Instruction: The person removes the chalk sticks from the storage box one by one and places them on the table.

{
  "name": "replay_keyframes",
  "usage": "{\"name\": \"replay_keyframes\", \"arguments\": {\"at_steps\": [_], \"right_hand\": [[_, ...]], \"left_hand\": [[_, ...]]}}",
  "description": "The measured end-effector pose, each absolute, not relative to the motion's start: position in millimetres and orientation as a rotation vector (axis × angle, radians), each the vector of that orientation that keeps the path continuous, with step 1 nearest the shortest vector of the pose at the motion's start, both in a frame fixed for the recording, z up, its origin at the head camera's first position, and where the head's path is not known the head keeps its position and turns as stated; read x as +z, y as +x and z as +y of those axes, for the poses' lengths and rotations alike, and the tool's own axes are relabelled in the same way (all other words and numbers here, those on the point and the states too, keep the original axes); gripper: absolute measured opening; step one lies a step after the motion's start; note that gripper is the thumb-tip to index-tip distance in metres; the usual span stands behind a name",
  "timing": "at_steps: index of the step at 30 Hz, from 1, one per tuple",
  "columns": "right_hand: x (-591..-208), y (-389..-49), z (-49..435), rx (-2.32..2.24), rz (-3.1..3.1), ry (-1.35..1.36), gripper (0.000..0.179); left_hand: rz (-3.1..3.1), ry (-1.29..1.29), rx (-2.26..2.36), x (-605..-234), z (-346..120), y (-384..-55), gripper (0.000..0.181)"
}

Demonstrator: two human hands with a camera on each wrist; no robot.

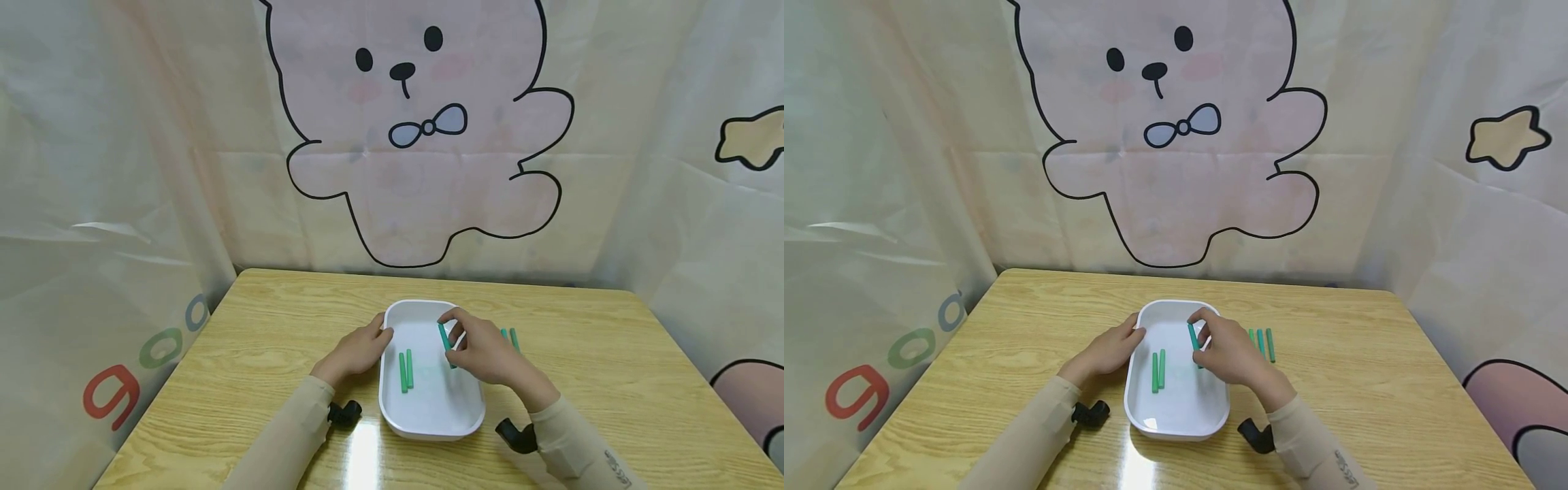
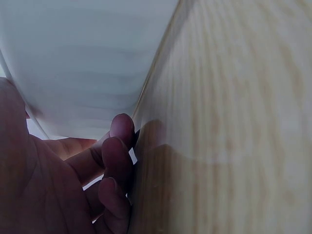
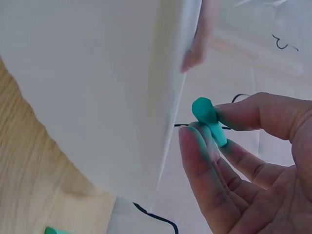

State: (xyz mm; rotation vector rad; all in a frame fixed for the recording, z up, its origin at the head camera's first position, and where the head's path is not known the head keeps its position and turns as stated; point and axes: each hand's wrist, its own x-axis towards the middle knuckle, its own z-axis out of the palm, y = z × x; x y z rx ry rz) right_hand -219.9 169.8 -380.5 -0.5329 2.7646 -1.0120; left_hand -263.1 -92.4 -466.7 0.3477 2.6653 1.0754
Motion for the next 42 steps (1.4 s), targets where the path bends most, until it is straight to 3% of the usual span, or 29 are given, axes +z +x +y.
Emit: {"name": "replay_keyframes", "arguments": {"at_steps": [42], "right_hand": [[-386, -210, 225, -1.149, 2.656, -0.36, 0.052]], "left_hand": [[2.674, 0.381, 1.075, -469, -94, -266, 0.057]]}}
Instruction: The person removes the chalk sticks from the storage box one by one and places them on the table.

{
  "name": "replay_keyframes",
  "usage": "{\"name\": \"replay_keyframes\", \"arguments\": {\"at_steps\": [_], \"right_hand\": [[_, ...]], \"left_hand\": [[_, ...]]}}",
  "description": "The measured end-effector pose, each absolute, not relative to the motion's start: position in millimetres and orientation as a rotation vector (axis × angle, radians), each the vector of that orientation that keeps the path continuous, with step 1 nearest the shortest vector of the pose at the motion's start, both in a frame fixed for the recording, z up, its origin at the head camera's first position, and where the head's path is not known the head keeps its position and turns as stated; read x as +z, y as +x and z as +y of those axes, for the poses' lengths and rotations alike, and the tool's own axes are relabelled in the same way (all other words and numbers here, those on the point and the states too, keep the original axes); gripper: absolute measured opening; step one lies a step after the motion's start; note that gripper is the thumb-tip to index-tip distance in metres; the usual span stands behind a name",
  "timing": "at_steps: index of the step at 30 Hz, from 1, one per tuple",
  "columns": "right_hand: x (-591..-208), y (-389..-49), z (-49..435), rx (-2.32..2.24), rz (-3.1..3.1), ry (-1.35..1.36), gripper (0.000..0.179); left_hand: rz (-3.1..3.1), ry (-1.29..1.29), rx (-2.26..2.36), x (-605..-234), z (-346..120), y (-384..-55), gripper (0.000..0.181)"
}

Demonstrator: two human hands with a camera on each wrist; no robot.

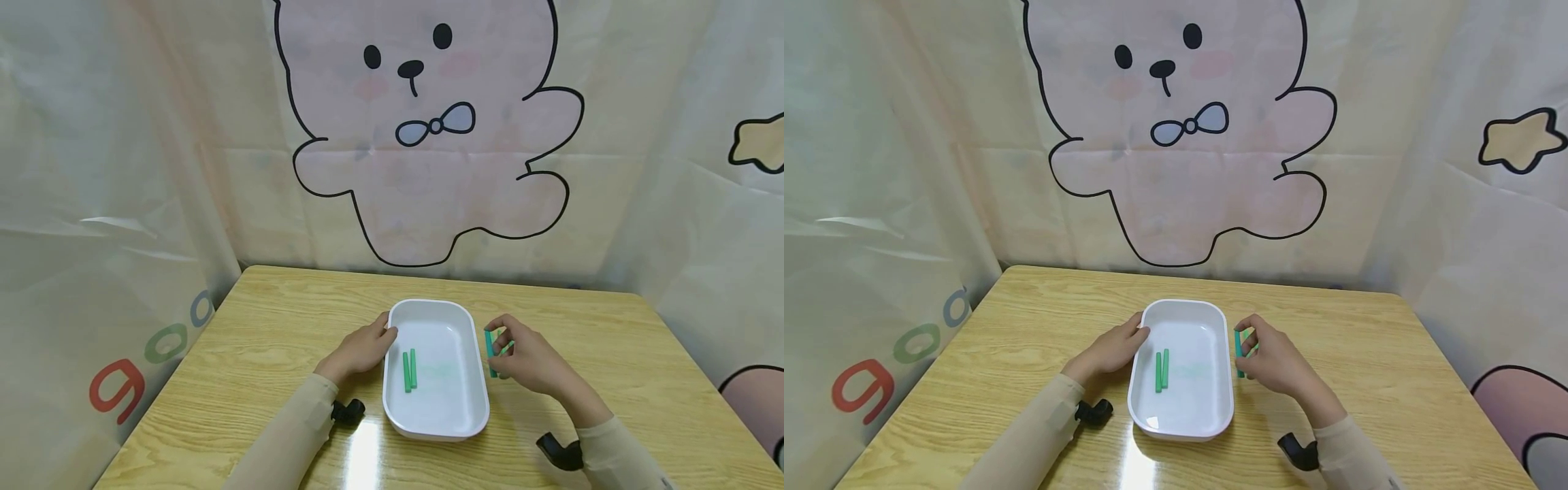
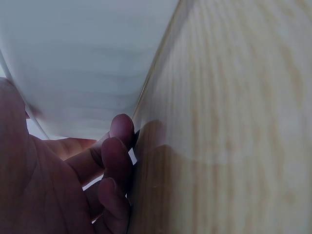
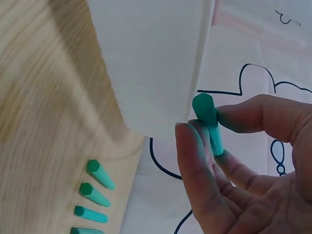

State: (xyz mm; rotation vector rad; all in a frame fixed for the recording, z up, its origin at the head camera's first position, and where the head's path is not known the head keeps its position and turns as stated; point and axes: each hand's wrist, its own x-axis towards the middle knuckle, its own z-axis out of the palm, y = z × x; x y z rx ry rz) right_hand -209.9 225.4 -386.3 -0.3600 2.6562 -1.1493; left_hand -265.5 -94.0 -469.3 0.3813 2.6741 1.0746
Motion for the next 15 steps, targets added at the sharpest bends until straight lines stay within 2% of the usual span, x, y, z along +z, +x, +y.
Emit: {"name": "replay_keyframes", "arguments": {"at_steps": [15], "right_hand": [[-406, -205, 235, -1.203, 2.582, -0.268, 0.055]], "left_hand": [[2.679, 0.376, 1.072, -470, -93, -266, 0.057]]}}
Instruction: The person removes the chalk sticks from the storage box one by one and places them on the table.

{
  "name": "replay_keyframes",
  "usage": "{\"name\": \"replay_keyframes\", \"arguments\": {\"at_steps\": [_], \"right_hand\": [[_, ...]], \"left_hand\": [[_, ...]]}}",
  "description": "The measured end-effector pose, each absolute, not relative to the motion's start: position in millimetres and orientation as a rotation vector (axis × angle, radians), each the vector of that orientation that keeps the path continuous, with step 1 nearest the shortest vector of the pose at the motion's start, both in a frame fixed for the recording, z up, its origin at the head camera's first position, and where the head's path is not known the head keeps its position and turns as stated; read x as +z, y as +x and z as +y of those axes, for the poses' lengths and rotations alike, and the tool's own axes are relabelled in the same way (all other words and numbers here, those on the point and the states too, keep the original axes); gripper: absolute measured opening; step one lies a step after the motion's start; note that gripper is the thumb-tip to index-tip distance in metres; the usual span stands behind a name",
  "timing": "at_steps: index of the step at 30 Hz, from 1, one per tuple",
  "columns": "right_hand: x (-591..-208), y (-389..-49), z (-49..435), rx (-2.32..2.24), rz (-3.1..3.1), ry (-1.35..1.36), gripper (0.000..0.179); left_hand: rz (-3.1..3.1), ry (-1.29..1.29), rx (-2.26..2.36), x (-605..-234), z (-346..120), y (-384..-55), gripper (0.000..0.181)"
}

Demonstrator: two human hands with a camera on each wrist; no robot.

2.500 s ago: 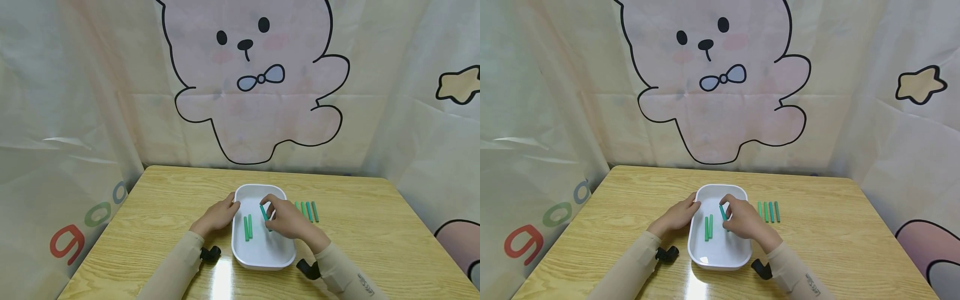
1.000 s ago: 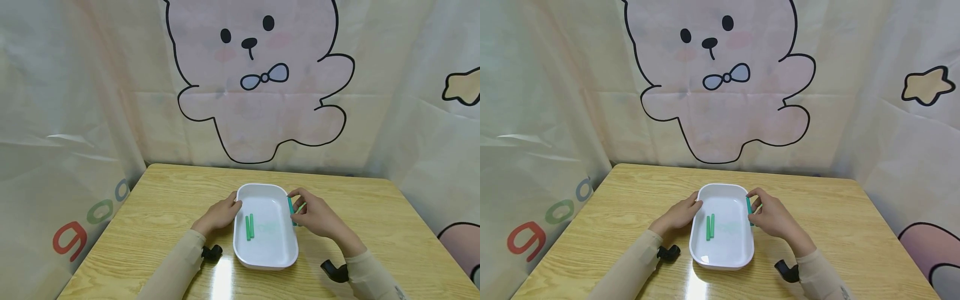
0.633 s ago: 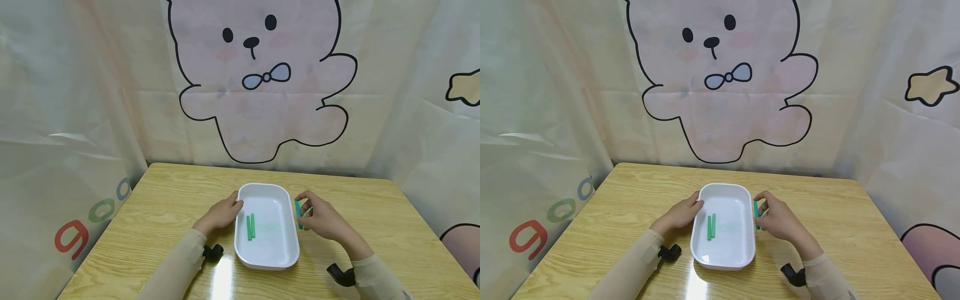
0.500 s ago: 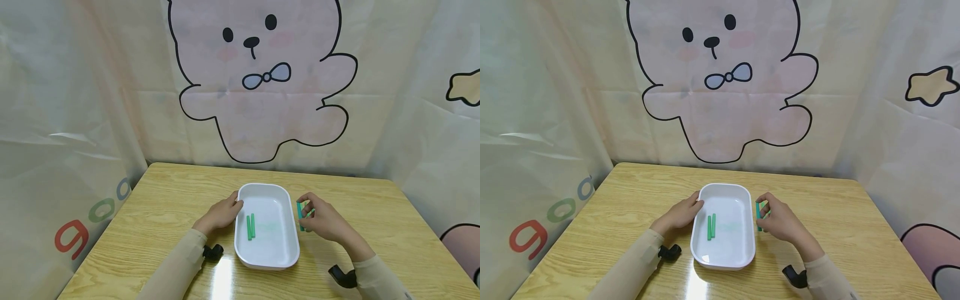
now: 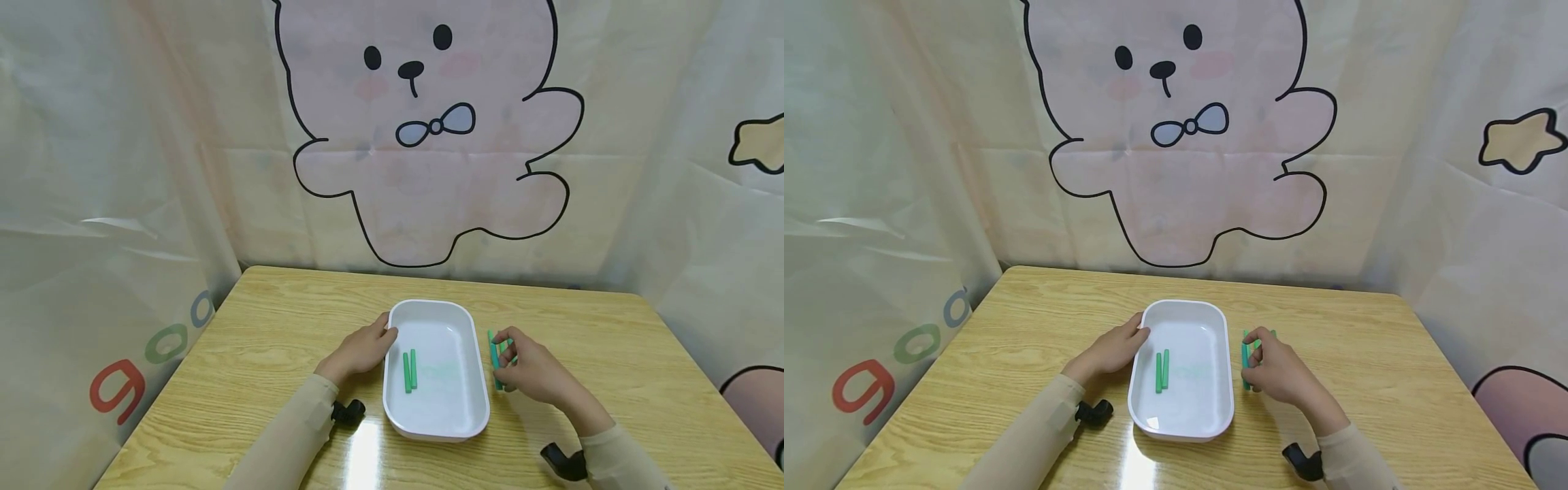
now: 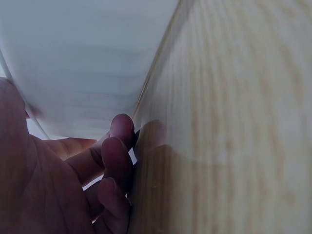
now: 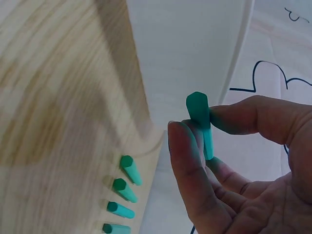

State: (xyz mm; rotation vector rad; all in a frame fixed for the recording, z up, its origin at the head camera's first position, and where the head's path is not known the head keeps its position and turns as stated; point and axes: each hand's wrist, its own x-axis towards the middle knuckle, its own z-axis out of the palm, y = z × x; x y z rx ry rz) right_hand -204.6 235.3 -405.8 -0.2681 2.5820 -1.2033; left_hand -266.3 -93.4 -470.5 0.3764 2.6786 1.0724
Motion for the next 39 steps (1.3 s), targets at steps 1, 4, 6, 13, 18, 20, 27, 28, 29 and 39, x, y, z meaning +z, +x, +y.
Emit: {"name": "replay_keyframes", "arguments": {"at_steps": [1, 4, 6, 13, 18, 20, 27, 28, 29, 39], "right_hand": [[-407, -205, 236, -1.201, 2.583, -0.261, 0.055], [-411, -204, 236, -1.194, 2.58, -0.242, 0.054], [-414, -204, 237, -1.196, 2.575, -0.24, 0.054], [-419, -202, 241, -1.192, 2.559, -0.233, 0.051], [-424, -201, 243, -1.192, 2.553, -0.226, 0.052], [-426, -201, 243, -1.19, 2.554, -0.227, 0.052], [-430, -200, 244, -1.166, 2.558, -0.227, 0.054], [-431, -200, 244, -1.163, 2.559, -0.225, 0.054], [-431, -200, 244, -1.156, 2.561, -0.223, 0.054], [-433, -200, 242, -1.141, 2.569, -0.202, 0.053]], "left_hand": [[2.68, 0.379, 1.07, -471, -93, -266, 0.057], [2.68, 0.377, 1.069, -471, -93, -266, 0.058], [2.682, 0.377, 1.066, -471, -93, -266, 0.058], [2.68, 0.395, 1.073, -471, -94, -267, 0.057], [2.684, 0.391, 1.074, -471, -94, -266, 0.057], [2.684, 0.388, 1.074, -471, -94, -266, 0.057], [2.682, 0.374, 1.07, -468, -94, -265, 0.057], [2.682, 0.374, 1.071, -468, -94, -265, 0.057], [2.68, 0.375, 1.072, -468, -94, -265, 0.057], [2.679, 0.386, 1.082, -468, -94, -265, 0.057]]}}
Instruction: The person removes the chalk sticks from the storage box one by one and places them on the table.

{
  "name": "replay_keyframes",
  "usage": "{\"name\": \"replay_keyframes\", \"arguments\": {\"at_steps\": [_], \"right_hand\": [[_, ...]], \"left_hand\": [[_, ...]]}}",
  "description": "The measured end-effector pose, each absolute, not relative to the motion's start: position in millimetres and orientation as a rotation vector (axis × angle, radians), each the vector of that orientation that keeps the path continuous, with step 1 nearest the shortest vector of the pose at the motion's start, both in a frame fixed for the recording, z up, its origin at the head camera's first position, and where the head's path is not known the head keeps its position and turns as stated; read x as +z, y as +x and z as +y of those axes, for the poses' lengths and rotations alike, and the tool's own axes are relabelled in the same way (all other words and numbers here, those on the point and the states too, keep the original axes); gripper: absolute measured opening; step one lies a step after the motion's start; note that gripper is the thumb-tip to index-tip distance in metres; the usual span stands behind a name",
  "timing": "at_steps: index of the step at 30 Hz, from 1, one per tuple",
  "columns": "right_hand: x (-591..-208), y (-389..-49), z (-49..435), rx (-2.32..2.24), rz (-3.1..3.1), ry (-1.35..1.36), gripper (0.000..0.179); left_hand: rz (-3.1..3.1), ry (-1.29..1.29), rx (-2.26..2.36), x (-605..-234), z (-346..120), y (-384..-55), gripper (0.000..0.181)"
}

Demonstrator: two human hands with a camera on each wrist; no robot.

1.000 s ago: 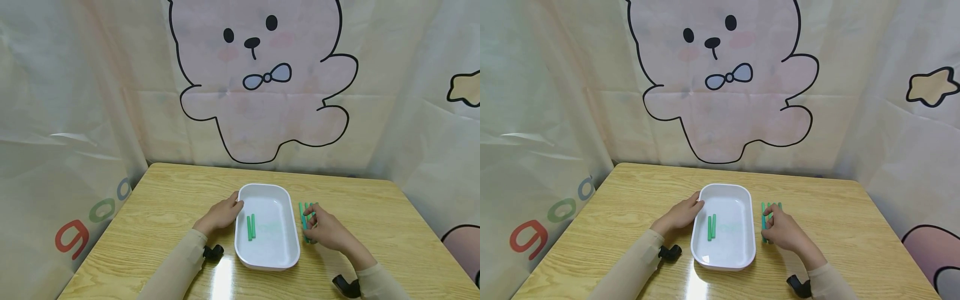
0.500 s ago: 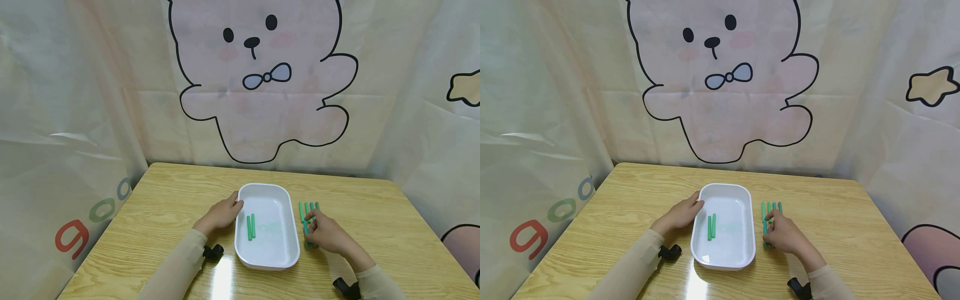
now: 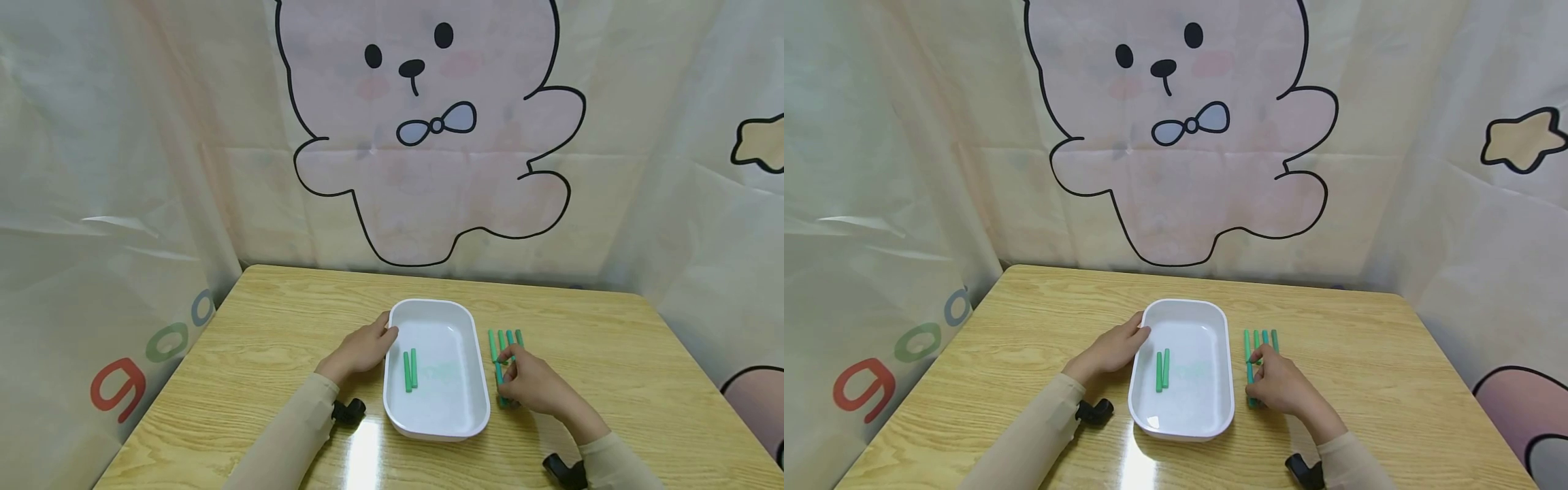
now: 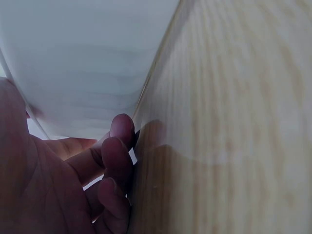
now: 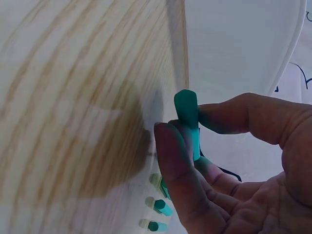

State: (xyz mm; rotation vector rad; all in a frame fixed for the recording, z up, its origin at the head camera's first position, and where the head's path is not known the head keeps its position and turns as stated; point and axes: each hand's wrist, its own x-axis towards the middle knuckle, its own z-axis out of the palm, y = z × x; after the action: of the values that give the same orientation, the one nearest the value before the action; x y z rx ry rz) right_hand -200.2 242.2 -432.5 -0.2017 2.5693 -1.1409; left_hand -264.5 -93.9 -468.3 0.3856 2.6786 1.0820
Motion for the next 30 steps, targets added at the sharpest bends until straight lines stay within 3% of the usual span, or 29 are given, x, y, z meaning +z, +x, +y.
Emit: {"name": "replay_keyframes", "arguments": {"at_steps": [30], "right_hand": [[-437.3, -203.0, 233.3, -0.97, 2.648, -0.148, 0.045]], "left_hand": [[2.681, 0.365, 1.07, -469.0, -94.4, -265.7, 0.058]]}}
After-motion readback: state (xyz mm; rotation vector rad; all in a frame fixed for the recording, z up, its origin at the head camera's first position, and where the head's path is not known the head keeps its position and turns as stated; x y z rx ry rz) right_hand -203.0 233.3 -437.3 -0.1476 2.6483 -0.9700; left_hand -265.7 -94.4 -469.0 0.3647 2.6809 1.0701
